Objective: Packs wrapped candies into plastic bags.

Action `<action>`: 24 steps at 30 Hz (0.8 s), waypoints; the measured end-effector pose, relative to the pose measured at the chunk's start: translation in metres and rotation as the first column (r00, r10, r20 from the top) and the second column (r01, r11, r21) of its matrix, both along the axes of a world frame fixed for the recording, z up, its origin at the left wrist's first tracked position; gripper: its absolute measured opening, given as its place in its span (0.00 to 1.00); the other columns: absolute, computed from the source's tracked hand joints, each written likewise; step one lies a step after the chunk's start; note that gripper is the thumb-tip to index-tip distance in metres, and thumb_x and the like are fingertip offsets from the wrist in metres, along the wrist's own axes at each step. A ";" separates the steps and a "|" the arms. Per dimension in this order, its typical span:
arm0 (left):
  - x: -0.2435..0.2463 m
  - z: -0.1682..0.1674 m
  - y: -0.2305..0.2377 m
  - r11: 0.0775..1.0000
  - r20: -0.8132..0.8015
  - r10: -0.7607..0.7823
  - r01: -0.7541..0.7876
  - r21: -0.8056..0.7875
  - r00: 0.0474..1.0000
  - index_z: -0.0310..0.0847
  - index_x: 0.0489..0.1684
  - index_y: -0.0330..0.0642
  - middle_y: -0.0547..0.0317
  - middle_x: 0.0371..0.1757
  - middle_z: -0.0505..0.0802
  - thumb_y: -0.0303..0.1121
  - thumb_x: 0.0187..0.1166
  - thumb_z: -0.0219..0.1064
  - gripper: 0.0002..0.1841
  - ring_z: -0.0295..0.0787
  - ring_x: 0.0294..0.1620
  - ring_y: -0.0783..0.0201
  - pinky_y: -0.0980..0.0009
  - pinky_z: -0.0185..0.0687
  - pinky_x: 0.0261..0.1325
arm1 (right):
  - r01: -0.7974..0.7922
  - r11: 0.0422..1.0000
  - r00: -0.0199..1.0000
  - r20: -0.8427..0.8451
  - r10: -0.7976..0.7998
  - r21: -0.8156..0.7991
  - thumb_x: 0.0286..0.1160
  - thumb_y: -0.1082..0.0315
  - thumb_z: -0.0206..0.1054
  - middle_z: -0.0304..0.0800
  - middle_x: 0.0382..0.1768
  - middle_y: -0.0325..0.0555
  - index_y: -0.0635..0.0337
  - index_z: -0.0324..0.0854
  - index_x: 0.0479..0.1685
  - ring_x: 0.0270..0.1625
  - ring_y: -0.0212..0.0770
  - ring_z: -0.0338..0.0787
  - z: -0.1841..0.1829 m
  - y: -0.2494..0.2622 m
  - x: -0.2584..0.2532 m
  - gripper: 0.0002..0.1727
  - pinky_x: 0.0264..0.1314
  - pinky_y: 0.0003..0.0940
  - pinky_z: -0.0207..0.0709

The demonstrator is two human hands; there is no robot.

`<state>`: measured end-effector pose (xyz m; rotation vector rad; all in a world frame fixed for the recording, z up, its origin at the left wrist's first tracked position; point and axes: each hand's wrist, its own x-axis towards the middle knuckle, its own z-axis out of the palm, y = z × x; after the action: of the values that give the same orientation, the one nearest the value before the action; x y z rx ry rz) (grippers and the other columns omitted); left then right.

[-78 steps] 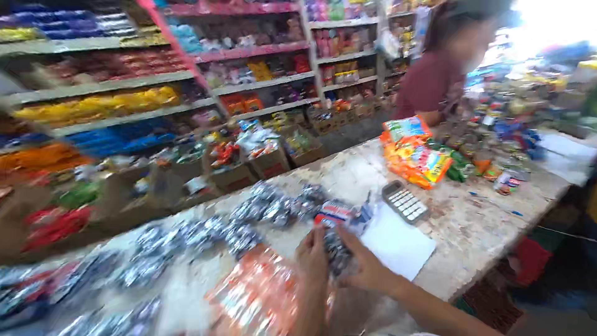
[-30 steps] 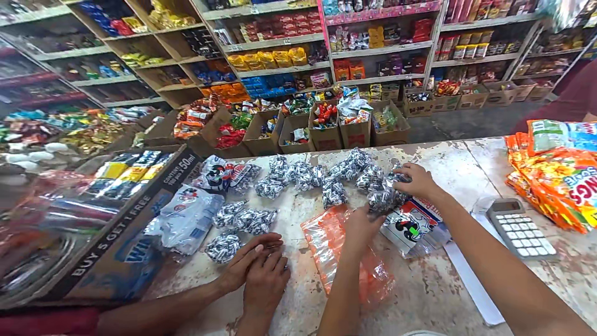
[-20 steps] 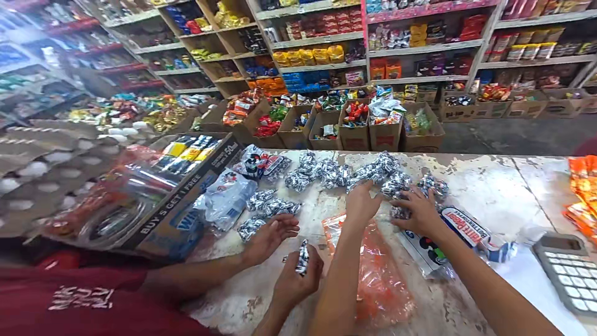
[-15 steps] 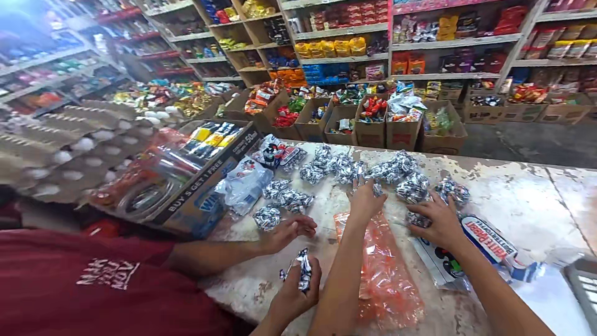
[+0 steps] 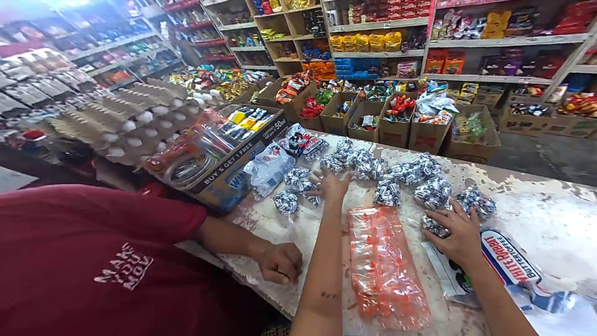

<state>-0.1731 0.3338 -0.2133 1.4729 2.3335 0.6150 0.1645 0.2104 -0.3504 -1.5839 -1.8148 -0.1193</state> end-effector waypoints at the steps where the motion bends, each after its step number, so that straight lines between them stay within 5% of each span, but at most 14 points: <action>1: -0.011 -0.005 -0.001 0.999 -0.021 0.030 -0.031 -0.023 0.999 0.45 0.95 0.39 0.24 0.92 0.49 0.70 0.65 0.72 0.62 0.34 0.92 0.21 0.15 0.22 0.80 | 0.004 1.000 1.000 -0.004 -0.004 -0.001 0.56 0.28 0.71 0.90 0.62 0.24 0.15 0.87 0.61 0.85 0.51 0.70 0.000 0.000 0.000 0.28 0.85 0.79 0.43; 7: -0.056 -0.017 -0.015 0.997 -0.160 0.054 -0.062 -0.046 0.986 0.69 0.87 0.53 0.40 0.92 0.61 0.57 0.67 0.77 0.44 0.38 0.93 0.27 0.17 0.21 0.81 | 0.015 1.000 1.000 -0.009 -0.015 -0.002 0.55 0.28 0.71 0.90 0.62 0.25 0.16 0.87 0.61 0.85 0.50 0.70 0.001 0.000 -0.002 0.29 0.85 0.77 0.44; 13: -0.059 -0.003 -0.031 0.996 -0.162 0.055 -0.067 -0.066 0.985 0.84 0.70 0.48 0.44 0.84 0.76 0.41 0.66 0.78 0.28 0.50 0.92 0.34 0.20 0.25 0.83 | 0.014 1.000 1.000 -0.010 -0.014 -0.001 0.55 0.29 0.71 0.90 0.62 0.25 0.16 0.87 0.61 0.85 0.50 0.70 0.002 -0.001 -0.002 0.28 0.86 0.76 0.44; 16: -0.050 0.004 -0.031 0.989 -0.146 0.091 -0.106 -0.101 0.985 0.81 0.73 0.45 0.36 0.88 0.68 0.37 0.69 0.75 0.29 0.46 0.93 0.31 0.21 0.29 0.83 | 0.012 1.000 1.000 -0.014 -0.012 -0.010 0.55 0.29 0.72 0.90 0.62 0.25 0.16 0.87 0.62 0.85 0.50 0.70 0.004 -0.003 -0.002 0.29 0.86 0.77 0.43; 20: -0.039 -0.004 -0.012 0.996 -0.059 -0.020 0.025 0.085 0.998 0.64 0.88 0.44 0.25 0.91 0.52 0.48 0.68 0.80 0.45 0.37 0.92 0.23 0.18 0.24 0.82 | 0.006 1.000 1.000 -0.010 -0.006 -0.007 0.55 0.28 0.72 0.90 0.62 0.25 0.16 0.87 0.62 0.85 0.49 0.70 0.002 -0.002 -0.001 0.29 0.86 0.76 0.42; 24: -0.019 -0.007 0.031 0.948 -0.177 -0.239 0.268 0.169 0.955 0.66 0.89 0.48 0.34 0.93 0.56 0.50 0.71 0.78 0.43 0.34 0.95 0.30 0.16 0.20 0.81 | 0.002 1.000 1.000 -0.002 -0.002 -0.002 0.55 0.28 0.72 0.90 0.63 0.25 0.16 0.87 0.63 0.85 0.49 0.70 -0.002 -0.001 0.002 0.30 0.86 0.76 0.42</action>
<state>-0.1926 0.3645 -0.2204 1.9358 2.1897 0.6913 0.1662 0.2098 -0.3520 -1.5870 -1.8126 -0.1173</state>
